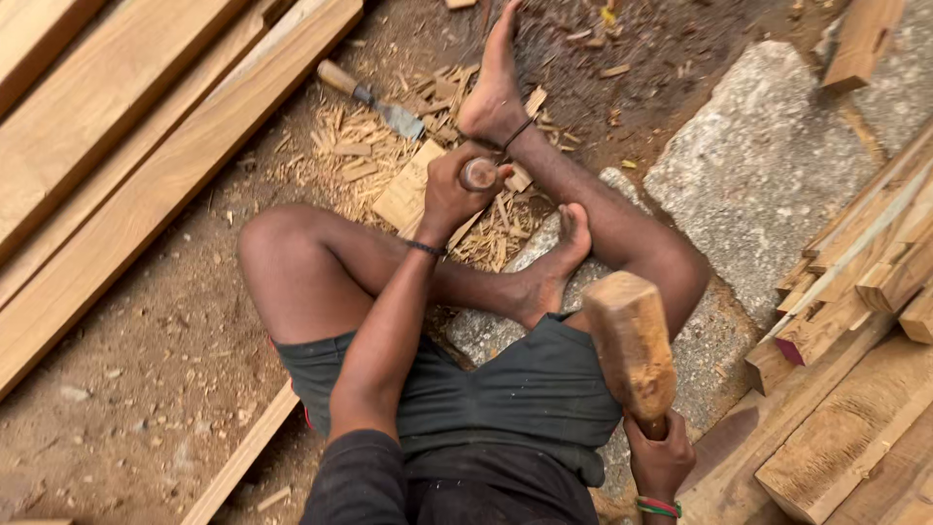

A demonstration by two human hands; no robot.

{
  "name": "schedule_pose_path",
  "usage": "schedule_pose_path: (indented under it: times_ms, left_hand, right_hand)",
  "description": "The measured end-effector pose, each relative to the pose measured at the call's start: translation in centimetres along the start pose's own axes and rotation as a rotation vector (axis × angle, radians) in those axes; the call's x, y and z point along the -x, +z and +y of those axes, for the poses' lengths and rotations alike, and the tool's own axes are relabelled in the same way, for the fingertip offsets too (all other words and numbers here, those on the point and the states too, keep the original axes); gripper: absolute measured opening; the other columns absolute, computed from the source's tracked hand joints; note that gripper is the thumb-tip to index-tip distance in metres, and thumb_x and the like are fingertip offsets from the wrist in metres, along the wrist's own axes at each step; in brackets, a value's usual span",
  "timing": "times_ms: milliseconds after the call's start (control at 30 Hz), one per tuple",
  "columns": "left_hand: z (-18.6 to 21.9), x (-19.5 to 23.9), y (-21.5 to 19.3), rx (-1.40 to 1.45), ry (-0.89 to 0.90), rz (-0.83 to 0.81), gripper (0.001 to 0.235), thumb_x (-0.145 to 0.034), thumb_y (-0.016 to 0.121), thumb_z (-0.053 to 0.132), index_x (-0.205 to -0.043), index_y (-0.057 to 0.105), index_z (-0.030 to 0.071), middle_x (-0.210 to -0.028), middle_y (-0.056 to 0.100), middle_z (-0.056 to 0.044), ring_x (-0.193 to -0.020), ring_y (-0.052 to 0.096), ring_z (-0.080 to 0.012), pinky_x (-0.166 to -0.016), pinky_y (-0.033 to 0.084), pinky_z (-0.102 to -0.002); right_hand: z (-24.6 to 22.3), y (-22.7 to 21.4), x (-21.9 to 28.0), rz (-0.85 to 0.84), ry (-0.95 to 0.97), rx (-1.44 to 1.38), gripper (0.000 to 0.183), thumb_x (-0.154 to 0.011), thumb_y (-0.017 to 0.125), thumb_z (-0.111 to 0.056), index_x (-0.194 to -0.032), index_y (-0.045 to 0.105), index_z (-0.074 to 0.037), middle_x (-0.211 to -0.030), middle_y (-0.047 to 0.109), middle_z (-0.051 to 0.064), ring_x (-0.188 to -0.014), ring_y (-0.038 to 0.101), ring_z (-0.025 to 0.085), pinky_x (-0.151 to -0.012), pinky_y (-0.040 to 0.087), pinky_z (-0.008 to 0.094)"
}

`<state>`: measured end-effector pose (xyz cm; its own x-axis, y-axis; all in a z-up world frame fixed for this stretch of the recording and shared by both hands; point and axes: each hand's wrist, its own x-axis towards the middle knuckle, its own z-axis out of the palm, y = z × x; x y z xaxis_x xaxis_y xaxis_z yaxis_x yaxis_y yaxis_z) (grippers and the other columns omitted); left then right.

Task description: The person sits on the ground and carves a small cylindrical wooden piece using a chisel and a wooden mallet. They repeatedly strike the chisel to shape the wood, occasionally adjusting the piece and clearing wood shavings.

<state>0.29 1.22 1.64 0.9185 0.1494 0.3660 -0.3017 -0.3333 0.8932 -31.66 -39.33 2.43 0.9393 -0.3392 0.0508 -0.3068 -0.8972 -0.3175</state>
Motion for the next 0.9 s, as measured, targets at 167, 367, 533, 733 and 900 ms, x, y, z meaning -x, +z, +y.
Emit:
schedule_pose_path:
  times_ms: [167,367,533,733,900]
  left_hand:
    - [2.3,-4.2,-7.5,0.23,0.172,-0.068,0.033,-0.089,0.09,0.026,-0.097,0.064,0.008,-0.084,0.069,-0.003,-0.077,0.068,-0.0128,-0.069,0.054,-0.032]
    - [2.8,-4.1,-11.4,0.643,-0.151,-0.036,0.045,-0.086,0.093,0.031,-0.096,0.056,0.006,-0.078,0.06,0.0,-0.072,0.069,-0.0138,-0.06,0.057,-0.029]
    - [1.4,-1.6,-11.8,0.507,-0.125,-0.277,0.039,-0.085,0.092,0.02,-0.092,0.056,0.008,-0.075,0.064,-0.003,-0.063,0.065,-0.0118,-0.057,0.05,-0.023]
    - [2.1,-3.3,-10.4,0.343,-0.07,-0.283,0.037,-0.084,0.091,0.016,-0.092,0.056,0.008,-0.072,0.062,-0.005,-0.065,0.067,-0.0152,-0.059,0.051,-0.025]
    - [2.2,-2.6,-9.8,0.392,-0.067,-0.229,0.038,-0.088,0.089,0.017,-0.094,0.053,0.008,-0.069,0.059,-0.002,-0.066,0.065,-0.0147,-0.057,0.052,-0.025]
  right_hand:
    - [-0.4,0.5,0.7,-0.344,0.368,-0.632,0.025,-0.082,0.081,-0.016,-0.088,0.065,0.002,-0.072,0.07,0.01,-0.063,0.065,0.016,-0.06,0.051,0.032]
    - [-0.8,-1.6,-3.7,-0.641,0.479,-0.621,0.035,-0.09,0.075,-0.012,-0.064,0.064,0.008,-0.055,0.063,0.014,-0.048,0.058,0.021,-0.05,0.044,0.035]
    - [-0.2,-2.5,-3.2,-0.631,0.619,-0.619,0.029,-0.087,0.075,-0.01,-0.067,0.065,0.009,-0.058,0.064,0.014,-0.047,0.058,0.022,-0.048,0.045,0.037]
    - [0.8,-0.9,-1.7,-0.531,0.717,-0.741,0.021,-0.085,0.07,0.002,-0.101,0.059,0.01,-0.069,0.063,0.02,-0.054,0.059,0.026,-0.049,0.048,0.044]
    - [2.1,-1.3,-0.7,-0.535,0.729,-0.788,0.039,-0.085,0.068,0.007,-0.119,0.049,0.01,-0.079,0.059,0.02,-0.058,0.06,0.027,-0.05,0.049,0.045]
